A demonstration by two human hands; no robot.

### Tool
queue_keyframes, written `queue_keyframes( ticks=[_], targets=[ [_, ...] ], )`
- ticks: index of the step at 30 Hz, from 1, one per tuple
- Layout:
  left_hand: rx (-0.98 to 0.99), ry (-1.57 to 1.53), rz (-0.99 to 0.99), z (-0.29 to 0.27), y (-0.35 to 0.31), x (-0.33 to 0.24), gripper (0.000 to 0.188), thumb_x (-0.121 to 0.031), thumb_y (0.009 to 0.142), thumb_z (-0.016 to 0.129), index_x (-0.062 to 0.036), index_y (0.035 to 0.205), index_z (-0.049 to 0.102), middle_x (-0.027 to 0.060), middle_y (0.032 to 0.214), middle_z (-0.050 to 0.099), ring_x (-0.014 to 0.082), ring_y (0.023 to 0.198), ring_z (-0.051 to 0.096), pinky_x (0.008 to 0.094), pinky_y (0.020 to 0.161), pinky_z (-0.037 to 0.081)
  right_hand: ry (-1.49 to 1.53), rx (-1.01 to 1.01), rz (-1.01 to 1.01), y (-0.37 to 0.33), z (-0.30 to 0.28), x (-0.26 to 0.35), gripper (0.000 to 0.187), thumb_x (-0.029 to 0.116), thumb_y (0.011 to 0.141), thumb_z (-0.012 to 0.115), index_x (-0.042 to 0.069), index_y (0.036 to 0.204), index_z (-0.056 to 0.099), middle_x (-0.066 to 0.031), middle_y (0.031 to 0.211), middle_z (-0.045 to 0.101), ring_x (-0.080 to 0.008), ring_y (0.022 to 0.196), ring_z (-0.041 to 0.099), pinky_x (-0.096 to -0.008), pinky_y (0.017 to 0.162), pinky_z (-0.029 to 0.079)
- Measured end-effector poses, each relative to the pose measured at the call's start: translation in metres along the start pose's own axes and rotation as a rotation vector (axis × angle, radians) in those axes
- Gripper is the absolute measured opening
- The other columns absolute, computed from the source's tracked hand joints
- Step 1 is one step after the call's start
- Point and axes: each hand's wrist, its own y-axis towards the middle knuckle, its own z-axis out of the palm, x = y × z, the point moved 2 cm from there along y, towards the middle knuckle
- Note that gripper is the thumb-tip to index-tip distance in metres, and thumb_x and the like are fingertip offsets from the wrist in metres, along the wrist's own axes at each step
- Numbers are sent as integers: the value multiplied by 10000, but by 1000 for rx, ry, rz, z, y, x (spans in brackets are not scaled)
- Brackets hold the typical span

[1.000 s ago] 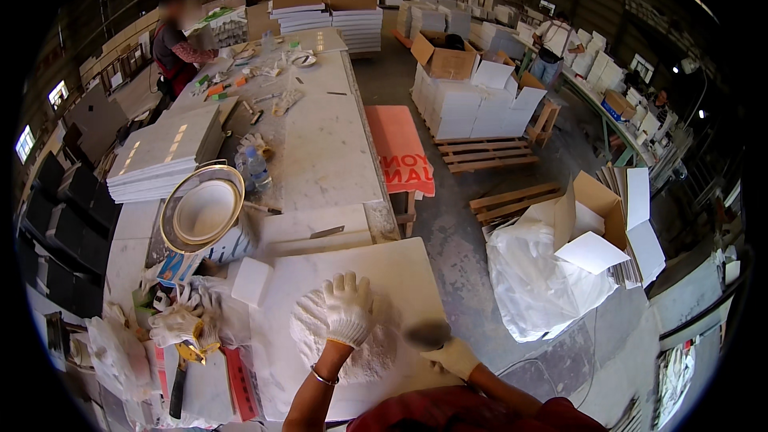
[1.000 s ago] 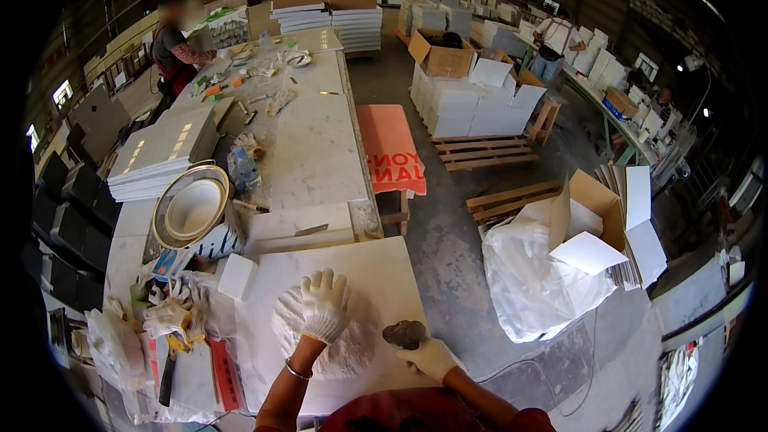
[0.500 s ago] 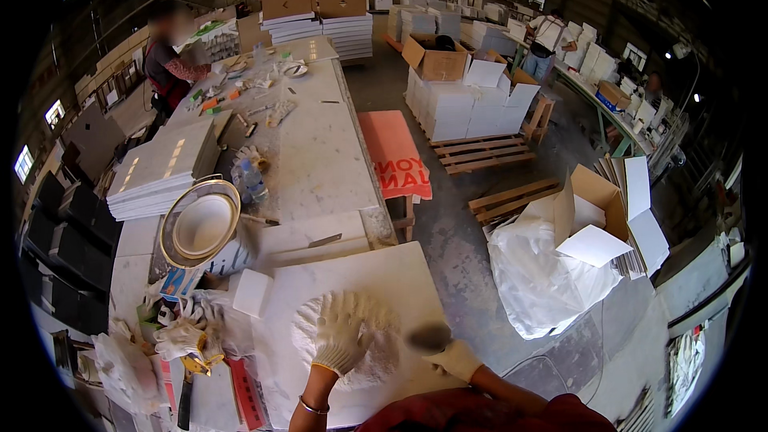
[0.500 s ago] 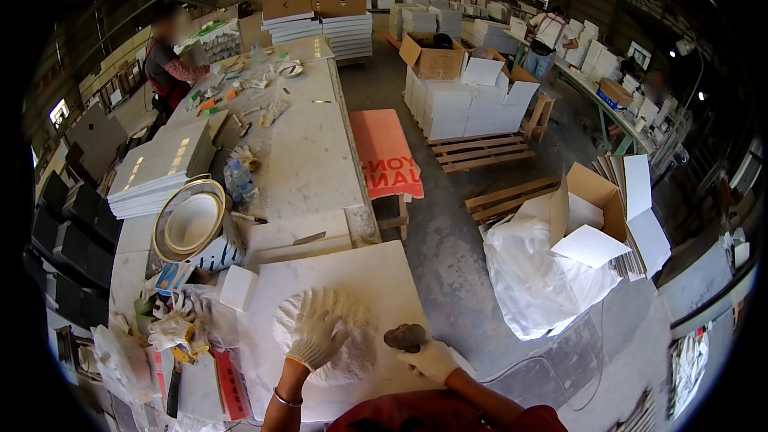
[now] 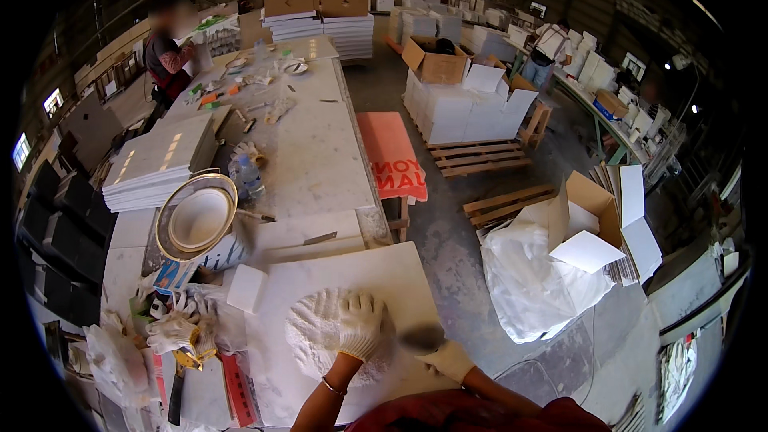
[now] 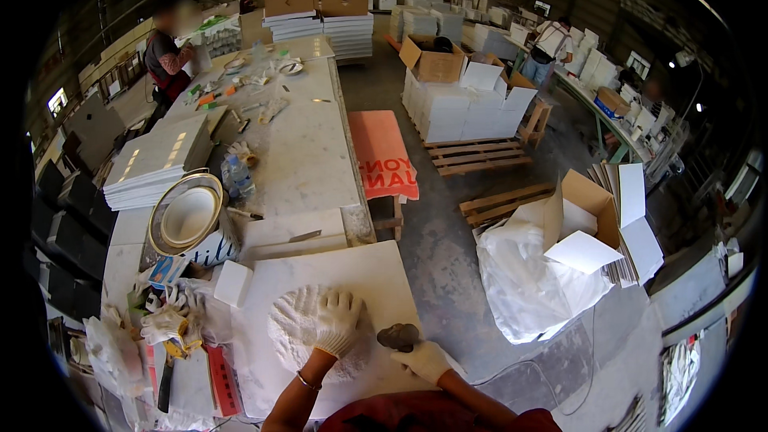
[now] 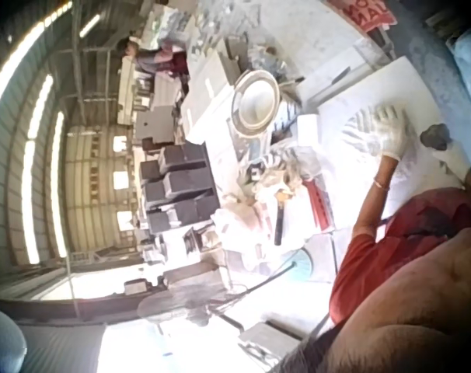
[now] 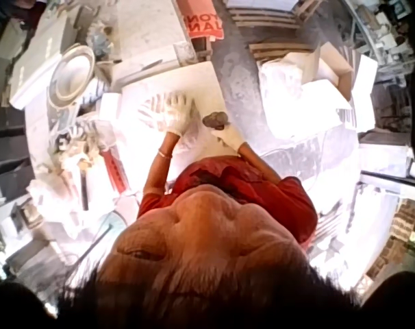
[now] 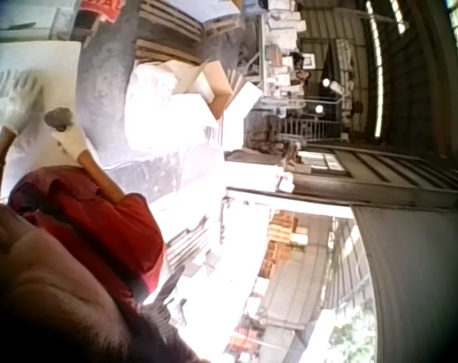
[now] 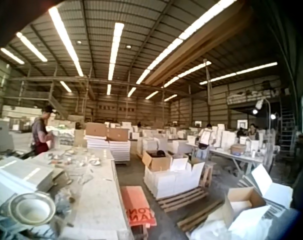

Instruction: The person repeatedly hammers a small lump of clay on a white board using a hammer. The person holds the clay with the left hand and strikes it with the right hand throughout the clip.

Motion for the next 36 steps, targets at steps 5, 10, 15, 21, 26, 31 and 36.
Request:
queue_keyframes(
  ticks=[5,10,15,21,26,31,36],
  targets=[
    [-159,5,64,-15,-32,20,211,-158,824,673,-85,1018,713,141,1129,676,359,1114,614,536,964,457,-3,15,19,1,-2,-3,366,366,915,779,2,905,734,-74,731,728,-159,565,673,-327,546,531],
    [57,-25,-54,-68,-47,27,215,-151,810,696,-74,1010,709,166,1155,674,353,1120,609,533,937,454,74,-1,22,1,0,-3,339,324,908,777,-11,914,722,-79,723,718,-154,563,669,-320,532,523],
    [-14,-104,-166,-82,-39,38,360,-194,795,750,-80,1127,669,155,1156,645,363,1150,582,537,985,440,158,-30,88,-7,1,12,276,267,889,771,-2,927,724,-74,702,706,-137,533,652,-292,488,497],
    [76,-139,-255,-64,-49,36,497,-322,848,767,-66,1254,640,183,1277,601,405,1233,538,555,1059,422,208,-73,81,-8,6,25,247,248,869,769,8,916,732,-67,691,704,-129,518,644,-278,468,476],
    [38,-240,-237,-80,-63,24,518,-326,875,757,-40,1288,633,195,1315,609,422,1247,548,556,1069,427,194,-80,79,-6,5,21,253,245,867,768,-3,888,726,-71,696,710,-128,521,652,-272,470,473],
    [55,-379,-278,-93,-70,54,565,-289,900,733,-17,1380,612,222,1386,607,445,1303,547,565,1111,412,181,-85,58,-5,3,18,275,244,870,772,-12,959,724,-69,702,715,-128,520,654,-272,474,477],
    [-41,-143,-441,-33,-66,113,589,-333,937,715,-32,1427,590,237,1494,552,436,1394,484,532,1173,365,196,-53,122,-9,2,29,266,210,903,765,-12,1046,732,-66,721,712,-122,581,658,-286,543,500]
  ],
)
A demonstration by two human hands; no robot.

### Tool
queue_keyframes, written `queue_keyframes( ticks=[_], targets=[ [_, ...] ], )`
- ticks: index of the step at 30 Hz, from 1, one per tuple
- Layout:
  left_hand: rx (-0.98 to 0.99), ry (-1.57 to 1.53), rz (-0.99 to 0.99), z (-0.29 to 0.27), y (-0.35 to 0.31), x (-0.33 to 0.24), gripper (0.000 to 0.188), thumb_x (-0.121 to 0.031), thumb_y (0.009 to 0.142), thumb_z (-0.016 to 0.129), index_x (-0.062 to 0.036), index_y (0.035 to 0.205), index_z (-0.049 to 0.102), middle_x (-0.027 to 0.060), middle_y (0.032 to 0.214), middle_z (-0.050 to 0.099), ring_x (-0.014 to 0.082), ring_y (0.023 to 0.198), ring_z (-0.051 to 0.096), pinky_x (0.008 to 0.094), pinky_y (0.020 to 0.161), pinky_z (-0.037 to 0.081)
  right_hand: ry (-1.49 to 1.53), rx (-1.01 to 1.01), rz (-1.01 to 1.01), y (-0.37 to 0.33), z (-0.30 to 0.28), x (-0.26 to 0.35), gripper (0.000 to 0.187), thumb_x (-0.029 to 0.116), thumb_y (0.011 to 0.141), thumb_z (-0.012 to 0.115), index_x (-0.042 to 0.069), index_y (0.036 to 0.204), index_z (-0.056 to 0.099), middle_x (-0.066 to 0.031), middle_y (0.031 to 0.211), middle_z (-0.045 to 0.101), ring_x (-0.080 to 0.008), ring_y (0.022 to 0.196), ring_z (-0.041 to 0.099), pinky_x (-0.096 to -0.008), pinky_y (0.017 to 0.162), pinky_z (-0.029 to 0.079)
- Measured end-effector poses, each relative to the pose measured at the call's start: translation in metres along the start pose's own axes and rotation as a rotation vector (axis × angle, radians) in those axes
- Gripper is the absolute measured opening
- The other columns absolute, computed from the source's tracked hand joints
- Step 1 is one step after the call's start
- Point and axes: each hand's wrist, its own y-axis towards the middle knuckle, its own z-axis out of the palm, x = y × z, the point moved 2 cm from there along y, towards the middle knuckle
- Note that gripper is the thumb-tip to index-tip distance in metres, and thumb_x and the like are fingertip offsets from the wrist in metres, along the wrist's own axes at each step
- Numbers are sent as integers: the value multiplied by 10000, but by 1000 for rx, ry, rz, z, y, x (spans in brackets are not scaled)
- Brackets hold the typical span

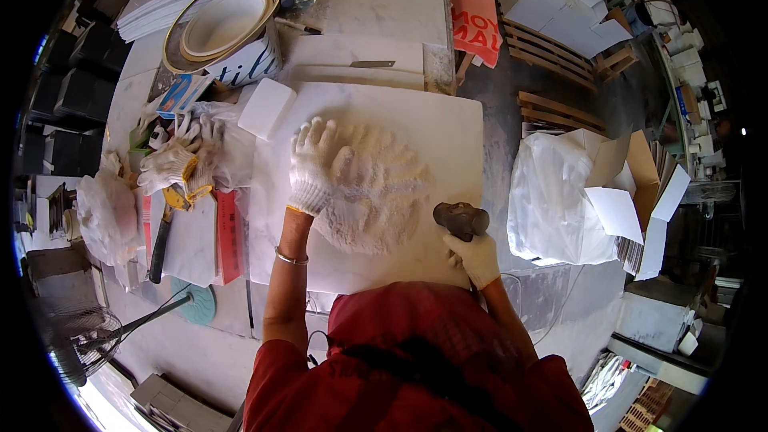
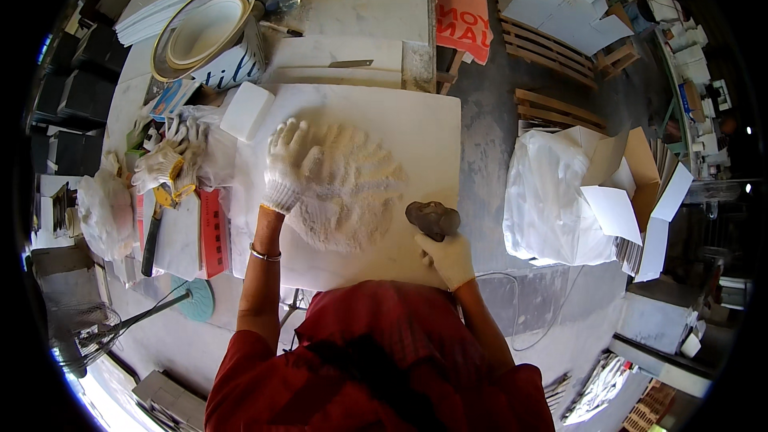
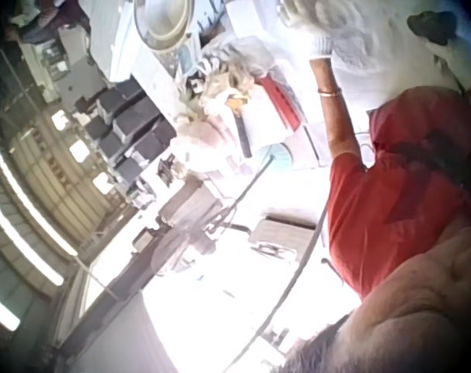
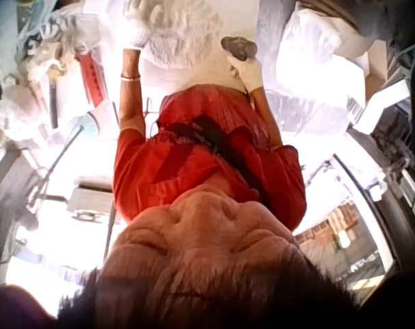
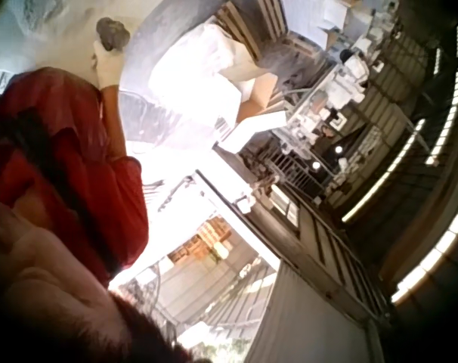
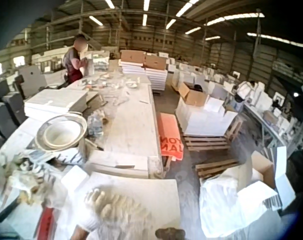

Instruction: The person repeatedly hammers a small lump of clay on a white board using a hammer. The person holds the clay with the left hand and strikes it with the right hand throughout the clip.

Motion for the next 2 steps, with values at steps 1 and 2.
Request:
queue_keyframes(
  ticks=[1,2],
  targets=[
    [30,57,-14,6,6,5,613,-369,944,711,-39,1444,581,237,1516,536,434,1422,457,532,1189,346,-1,1,1,1,0,0,273,214,903,769,-12,1052,733,-67,728,714,-124,584,660,-287,545,501],
    [32,54,-9,11,6,5,613,-369,944,711,-39,1444,581,237,1516,536,434,1422,457,532,1189,346,-1,2,1,2,1,-2,281,218,902,772,-13,1057,734,-69,735,716,-127,588,662,-288,546,502]
  ],
)
